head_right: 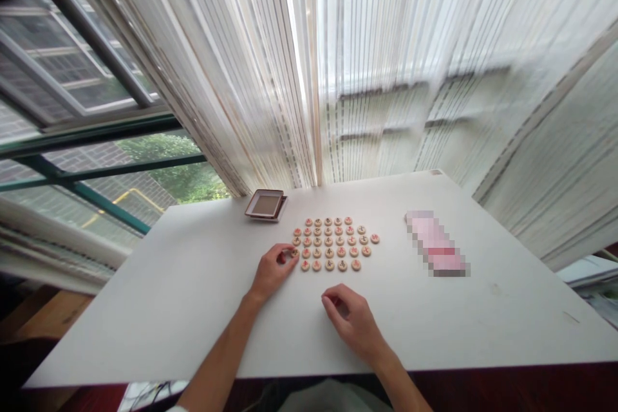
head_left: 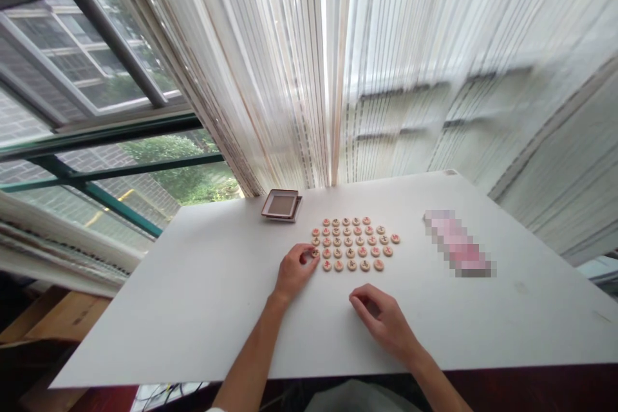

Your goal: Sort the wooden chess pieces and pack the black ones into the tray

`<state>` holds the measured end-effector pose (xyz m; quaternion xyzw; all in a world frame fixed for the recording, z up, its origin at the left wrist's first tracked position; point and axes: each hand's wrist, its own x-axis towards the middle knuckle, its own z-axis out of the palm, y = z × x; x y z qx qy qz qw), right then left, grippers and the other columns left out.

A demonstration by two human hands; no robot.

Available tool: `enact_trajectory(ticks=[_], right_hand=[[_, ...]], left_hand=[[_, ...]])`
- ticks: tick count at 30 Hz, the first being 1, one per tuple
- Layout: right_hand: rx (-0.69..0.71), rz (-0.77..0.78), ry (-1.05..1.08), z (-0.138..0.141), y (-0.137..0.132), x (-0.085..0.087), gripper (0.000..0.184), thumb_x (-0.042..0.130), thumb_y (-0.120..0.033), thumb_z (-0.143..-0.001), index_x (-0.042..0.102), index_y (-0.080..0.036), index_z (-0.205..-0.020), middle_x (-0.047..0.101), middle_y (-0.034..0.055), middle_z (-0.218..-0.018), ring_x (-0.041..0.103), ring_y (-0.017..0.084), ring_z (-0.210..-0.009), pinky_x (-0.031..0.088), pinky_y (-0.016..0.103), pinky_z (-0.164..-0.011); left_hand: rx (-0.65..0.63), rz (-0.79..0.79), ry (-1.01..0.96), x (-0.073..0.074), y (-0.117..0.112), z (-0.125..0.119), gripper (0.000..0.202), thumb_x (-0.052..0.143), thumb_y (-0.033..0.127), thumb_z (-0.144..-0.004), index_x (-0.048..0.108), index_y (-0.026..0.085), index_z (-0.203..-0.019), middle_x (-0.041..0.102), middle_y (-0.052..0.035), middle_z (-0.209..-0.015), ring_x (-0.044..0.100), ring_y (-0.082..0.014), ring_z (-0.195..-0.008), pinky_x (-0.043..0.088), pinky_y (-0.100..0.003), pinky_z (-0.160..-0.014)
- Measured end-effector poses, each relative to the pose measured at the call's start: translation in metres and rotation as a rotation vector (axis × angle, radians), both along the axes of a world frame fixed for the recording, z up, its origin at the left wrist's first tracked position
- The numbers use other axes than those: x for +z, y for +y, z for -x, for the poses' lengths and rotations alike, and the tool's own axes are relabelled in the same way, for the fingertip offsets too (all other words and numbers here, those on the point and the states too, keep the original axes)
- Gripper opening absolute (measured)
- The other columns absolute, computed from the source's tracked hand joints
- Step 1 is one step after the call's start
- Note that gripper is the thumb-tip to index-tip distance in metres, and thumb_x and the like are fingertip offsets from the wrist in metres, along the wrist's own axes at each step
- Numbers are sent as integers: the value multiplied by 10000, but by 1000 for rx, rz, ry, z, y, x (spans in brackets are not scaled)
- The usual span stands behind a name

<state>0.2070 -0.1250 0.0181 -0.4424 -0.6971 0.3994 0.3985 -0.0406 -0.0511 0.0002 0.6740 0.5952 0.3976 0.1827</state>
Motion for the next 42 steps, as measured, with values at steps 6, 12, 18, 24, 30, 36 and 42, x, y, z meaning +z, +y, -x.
enact_trajectory(ticks=[6, 12, 18, 24, 30, 36, 42], right_hand=[[-15, -4, 9, 1, -1, -2, 259, 538, -415, -966, 671, -208, -883, 708, 41, -828, 648, 181, -734, 535, 279, -678], [-102, 34, 72, -7, -3, -5, 251, 550, -420, -961, 663, -207, -894, 711, 29, -825, 678, 187, -782, 537, 270, -714], [-208, 37, 20, -47, 1, -2, 259, 577, -452, -934, 676, -214, -911, 730, 47, -859, 699, 216, -825, 566, 287, -716], [-276, 48, 12, -72, 7, -14, 276, 587, -468, -924, 676, -208, -942, 740, 57, -886, 710, 223, -822, 571, 309, -765], [-303, 94, 24, -71, 8, -20, 268, 580, -474, -927, 660, -220, -959, 728, 44, -897, 700, 220, -840, 553, 307, -793], [-308, 95, 16, -71, 11, -18, 256, 575, -469, -927, 660, -227, -932, 725, 42, -893, 696, 226, -840, 552, 308, -788], [-311, 108, -15, -73, 11, -21, 250, 589, -468, -916, 667, -231, -936, 733, 38, -903, 705, 224, -833, 556, 298, -774]], left_hand=[[4, -21, -23, 0, -1, -1, 252, 721, 318, -781, 708, 229, -1017, 705, -23, -909, 586, -149, -670, 507, -278, -698], [34, -49, -72, 2, 1, 3, 321, 695, 383, -816, 683, 211, -1087, 719, -43, -974, 612, -138, -662, 522, -263, -653], [88, -135, 5, 18, 25, 41, 256, 564, 351, -912, 657, 197, -1094, 690, -82, -1068, 665, -182, -853, 547, -280, -708], [125, -193, 246, 36, 73, 84, 310, 650, 258, -836, 676, 185, -1136, 630, -139, -1282, 520, -318, -1261, 357, -487, -1110], [68, -142, 474, 34, 95, 90, 213, 664, 206, -825, 740, 227, -1023, 715, -89, -1180, 571, -339, -1209, 256, -558, -1144], [19, -112, 608, 34, 73, 83, 175, 614, 228, -889, 740, 258, -1007, 753, -53, -1064, 653, -286, -1045, 418, -461, -1009], [13, -79, 697, 38, 15, 86, 162, 605, 271, -921, 725, 291, -1028, 744, -25, -1042, 660, -267, -982, 491, -399, -875]])
